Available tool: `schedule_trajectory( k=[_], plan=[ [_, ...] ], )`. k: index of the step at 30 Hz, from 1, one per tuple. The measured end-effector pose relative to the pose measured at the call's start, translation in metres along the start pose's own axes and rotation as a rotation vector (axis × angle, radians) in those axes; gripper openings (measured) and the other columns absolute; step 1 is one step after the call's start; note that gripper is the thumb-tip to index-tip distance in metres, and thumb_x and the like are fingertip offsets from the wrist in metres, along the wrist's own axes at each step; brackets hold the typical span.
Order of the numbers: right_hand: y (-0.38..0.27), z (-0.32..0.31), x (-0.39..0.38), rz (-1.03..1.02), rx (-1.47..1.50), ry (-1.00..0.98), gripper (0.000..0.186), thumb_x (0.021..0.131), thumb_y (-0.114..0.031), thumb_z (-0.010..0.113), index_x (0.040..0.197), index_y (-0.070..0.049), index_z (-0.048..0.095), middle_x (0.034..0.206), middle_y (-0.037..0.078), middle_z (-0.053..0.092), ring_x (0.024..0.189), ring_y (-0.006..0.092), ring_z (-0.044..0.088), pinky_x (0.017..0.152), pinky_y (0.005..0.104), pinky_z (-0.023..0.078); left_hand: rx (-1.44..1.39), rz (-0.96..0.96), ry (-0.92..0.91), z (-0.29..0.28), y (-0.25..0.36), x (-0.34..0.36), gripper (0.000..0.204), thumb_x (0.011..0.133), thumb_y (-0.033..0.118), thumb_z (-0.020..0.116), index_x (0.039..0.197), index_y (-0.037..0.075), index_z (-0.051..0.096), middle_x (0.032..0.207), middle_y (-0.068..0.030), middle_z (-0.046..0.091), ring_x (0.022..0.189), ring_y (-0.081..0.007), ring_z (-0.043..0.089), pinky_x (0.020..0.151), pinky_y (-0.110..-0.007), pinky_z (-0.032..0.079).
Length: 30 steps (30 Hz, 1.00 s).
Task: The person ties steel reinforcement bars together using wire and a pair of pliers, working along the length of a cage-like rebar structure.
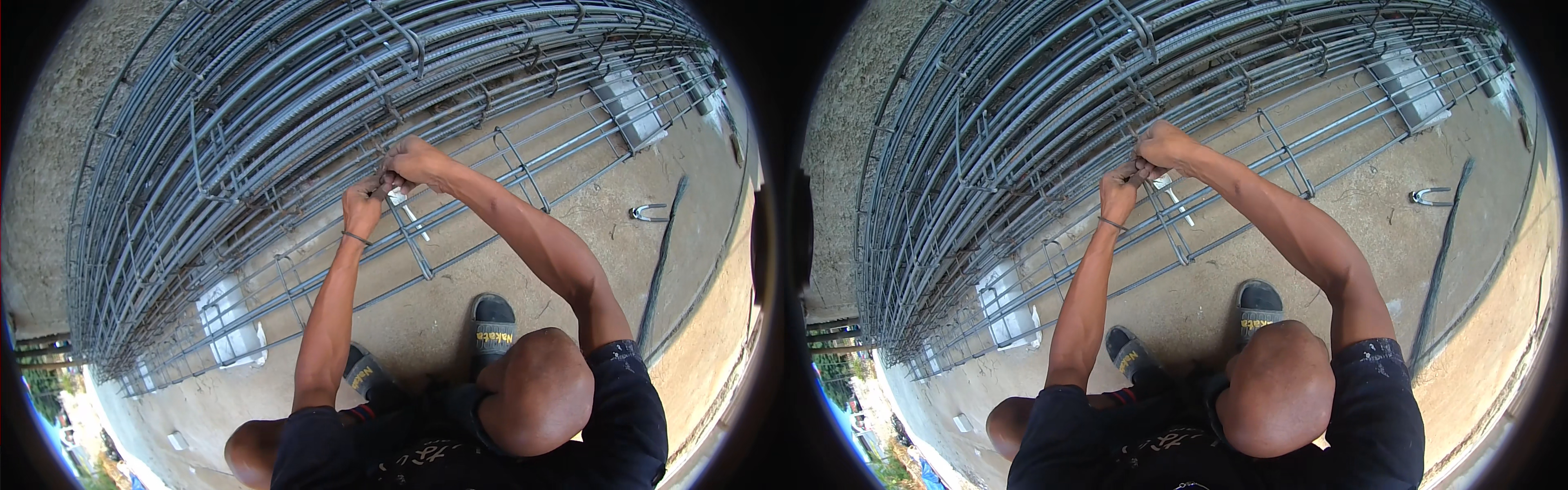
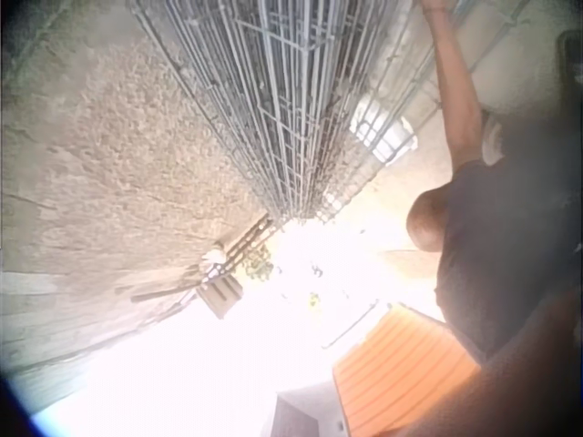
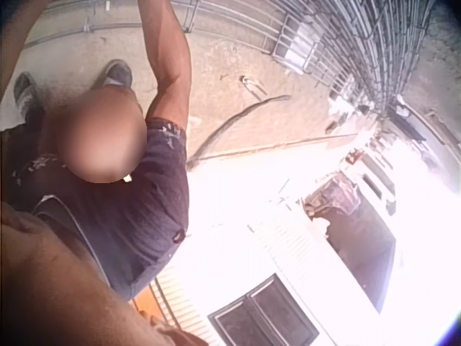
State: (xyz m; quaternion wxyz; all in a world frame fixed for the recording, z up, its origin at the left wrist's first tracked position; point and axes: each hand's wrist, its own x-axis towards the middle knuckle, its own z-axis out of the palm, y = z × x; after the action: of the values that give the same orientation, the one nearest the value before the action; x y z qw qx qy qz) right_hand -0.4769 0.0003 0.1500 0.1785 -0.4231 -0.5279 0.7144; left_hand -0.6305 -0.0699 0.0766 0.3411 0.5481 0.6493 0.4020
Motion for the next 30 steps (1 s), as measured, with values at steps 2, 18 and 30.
schedule_trajectory(
  k=[2,18,30],
  plan=[
    [-0.001,-0.022,-0.014,-0.085,-0.054,0.010,0.018,0.089,-0.014,0.057,0.080,0.000,0.064,0.067,0.004,0.058,0.055,0.0105,0.055,0.048,0.0239,0.047,0.070,-0.137,-0.100,-0.001,0.005,0.011,0.019,0.084,0.014,0.067,0.093,-0.002,0.070,0.083,-0.0050,0.067,0.077,-0.0103,0.054,0.071,-0.026,0.043],
    [0.247,-0.406,-0.345,0.488,-1.477,0.825,0.040,0.071,-0.001,0.056,0.111,-0.005,0.059,0.099,0.020,0.062,0.093,0.0379,0.059,0.074,0.0422,0.047,0.031,-0.171,-0.241,-0.001,-0.006,0.021,0.025,0.088,0.019,0.064,0.075,-0.001,0.067,0.059,0.0042,0.047,0.054,-0.0054,0.036,0.051,-0.024,0.023],
    [0.284,-0.407,-0.298,0.299,-1.742,0.838,0.032,0.085,-0.014,0.050,0.116,-0.004,0.050,0.112,0.017,0.055,0.112,0.0323,0.050,0.081,0.0483,0.046,0.058,-0.069,-0.063,-0.024,-0.023,-0.003,0.017,0.085,0.012,0.066,0.093,-0.003,0.069,0.083,-0.0039,0.067,0.076,-0.0098,0.060,0.071,-0.024,0.047]
  ],
)
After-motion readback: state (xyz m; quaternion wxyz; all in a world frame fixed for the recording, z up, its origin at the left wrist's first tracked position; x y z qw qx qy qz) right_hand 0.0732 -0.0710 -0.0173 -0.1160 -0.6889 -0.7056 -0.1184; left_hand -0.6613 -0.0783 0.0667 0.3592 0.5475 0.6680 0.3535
